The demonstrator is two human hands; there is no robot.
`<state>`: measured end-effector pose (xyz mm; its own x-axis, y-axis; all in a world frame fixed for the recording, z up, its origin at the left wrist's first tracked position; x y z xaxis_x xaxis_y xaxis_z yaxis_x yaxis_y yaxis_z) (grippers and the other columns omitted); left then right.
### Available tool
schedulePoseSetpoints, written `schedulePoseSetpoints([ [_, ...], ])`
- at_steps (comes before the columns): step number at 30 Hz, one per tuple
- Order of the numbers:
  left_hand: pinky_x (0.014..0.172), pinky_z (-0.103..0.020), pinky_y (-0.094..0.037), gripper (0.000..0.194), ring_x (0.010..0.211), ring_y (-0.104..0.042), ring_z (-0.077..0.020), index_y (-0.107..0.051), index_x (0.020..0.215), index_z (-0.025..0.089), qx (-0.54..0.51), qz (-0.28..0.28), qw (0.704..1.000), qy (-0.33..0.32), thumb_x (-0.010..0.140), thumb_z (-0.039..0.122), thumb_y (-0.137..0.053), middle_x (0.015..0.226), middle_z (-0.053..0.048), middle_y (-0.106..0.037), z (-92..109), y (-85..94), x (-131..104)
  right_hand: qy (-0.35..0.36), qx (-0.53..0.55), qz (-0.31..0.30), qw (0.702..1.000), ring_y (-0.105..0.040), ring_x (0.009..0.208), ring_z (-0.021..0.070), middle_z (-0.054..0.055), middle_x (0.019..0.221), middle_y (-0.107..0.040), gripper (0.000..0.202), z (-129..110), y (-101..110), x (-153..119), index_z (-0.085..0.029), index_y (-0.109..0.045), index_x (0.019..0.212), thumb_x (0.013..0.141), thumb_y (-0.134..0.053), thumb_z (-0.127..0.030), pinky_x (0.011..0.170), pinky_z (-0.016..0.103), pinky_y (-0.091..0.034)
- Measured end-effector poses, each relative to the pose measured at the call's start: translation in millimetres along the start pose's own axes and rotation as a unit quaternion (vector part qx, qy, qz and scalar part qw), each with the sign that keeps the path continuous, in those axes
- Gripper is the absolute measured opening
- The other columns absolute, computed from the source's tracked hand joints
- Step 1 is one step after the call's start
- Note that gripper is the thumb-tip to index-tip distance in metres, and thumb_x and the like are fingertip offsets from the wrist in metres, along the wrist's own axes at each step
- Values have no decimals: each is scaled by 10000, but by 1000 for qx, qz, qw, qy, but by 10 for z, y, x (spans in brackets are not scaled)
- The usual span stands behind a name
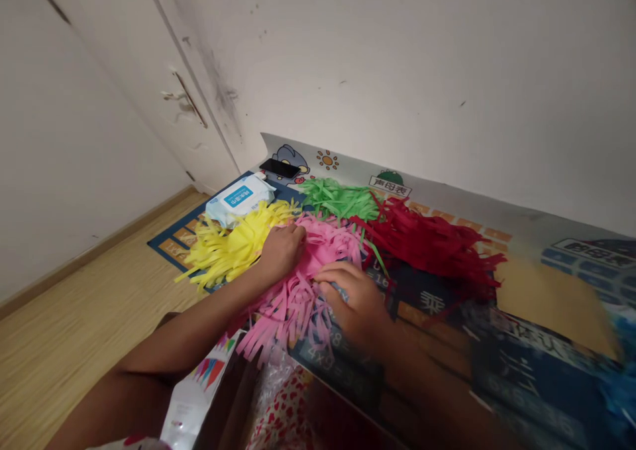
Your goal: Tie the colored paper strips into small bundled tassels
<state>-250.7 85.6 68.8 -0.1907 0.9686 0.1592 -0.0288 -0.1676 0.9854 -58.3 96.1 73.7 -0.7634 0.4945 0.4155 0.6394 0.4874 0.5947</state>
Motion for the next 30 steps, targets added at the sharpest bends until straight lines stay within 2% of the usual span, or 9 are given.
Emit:
schedulePoseSetpoints([
  [4,741,-323,-421,175,831,-657,-232,-701,914,181,11,-1,1000,-16,830,220,-554,860,-80,-720,-77,168,155,-22,-179,-112,977,-443,1265,296,178,1360,-513,481,179,-397,193,-98,-529,1306,928,-494,-393,1093,457,-306],
  [6,762,-331,-414,173,844,-663,-242,-728,899,201,19,2,1000,-13,819,236,-579,856,-76,-733,-141,320,251,-19,-216,-150,965,-431,1277,303,191,1369,-503,550,230,-531,214,-81,-528,1305,923,-479,-474,1110,448,-264],
  [12,753,-286,-426,148,793,-659,-205,-759,881,235,19,30,999,28,784,218,-649,814,-22,-749,-367,923,606,-27,-243,-172,954,-437,1261,318,188,1411,-459,596,237,-561,189,-136,-554,1266,908,-430,-596,1062,502,-255],
  [17,808,-320,-443,338,909,-626,-197,-695,1017,60,17,146,982,115,929,303,-477,959,-65,-710,-441,1603,1004,-30,-270,-181,945,-441,1240,324,192,1348,-513,602,212,-568,251,-144,-589,1201,899,-410,-633,1015,527,-271],
  [19,846,-371,-435,424,993,-610,-231,-650,1064,8,22,203,970,134,968,329,-390,1016,-92,-686,-338,1852,1094,-35,-271,-184,944,-441,1241,317,183,1346,-517,598,217,-572,279,-154,-585,1207,894,-418,-635,1010,526,-276],
  [21,852,-400,-438,442,1015,-611,-256,-640,1072,7,28,236,965,113,974,346,-373,1016,-107,-687,-108,1997,1091,-36,-257,-193,946,-450,1243,306,166,1345,-527,560,211,-541,299,-174,-592,1202,898,-433,-617,1009,523,-286],
  [24,938,-435,-413,357,985,-637,-246,-690,988,73,42,238,970,14,950,309,-424,975,-93,-718,395,1922,887,-36,-181,-166,969,-521,1180,280,127,1243,-614,450,114,-375,273,-194,-625,1148,903,-489,-546,1018,495,-311],
  [27,1044,-436,-361,332,1032,-645,-226,-658,1119,128,65,222,963,-142,956,240,-391,1131,-97,-701,860,1539,486,-74,30,-12,997,-613,1016,228,90,1097,-678,392,-66,-88,106,-187,-592,1199,925,-490,-447,946,403,-419],
  [30,972,-430,-439,359,1109,-623,-264,-615,1201,117,48,226,942,-242,907,166,-415,1212,-152,-663,1092,1075,54,-108,229,132,958,-636,923,204,63,1018,-676,378,-188,90,-185,-191,-558,1232,941,-457,-410,837,336,-500],
])
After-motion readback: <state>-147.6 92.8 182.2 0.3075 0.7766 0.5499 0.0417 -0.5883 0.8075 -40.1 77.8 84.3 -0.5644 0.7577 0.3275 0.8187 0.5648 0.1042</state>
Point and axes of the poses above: each hand's wrist, its own x-axis towards the middle knuckle, its own y-axis out of the back of the hand, z = x × y, the point moved 3 cm from there along x, towards the middle knuckle
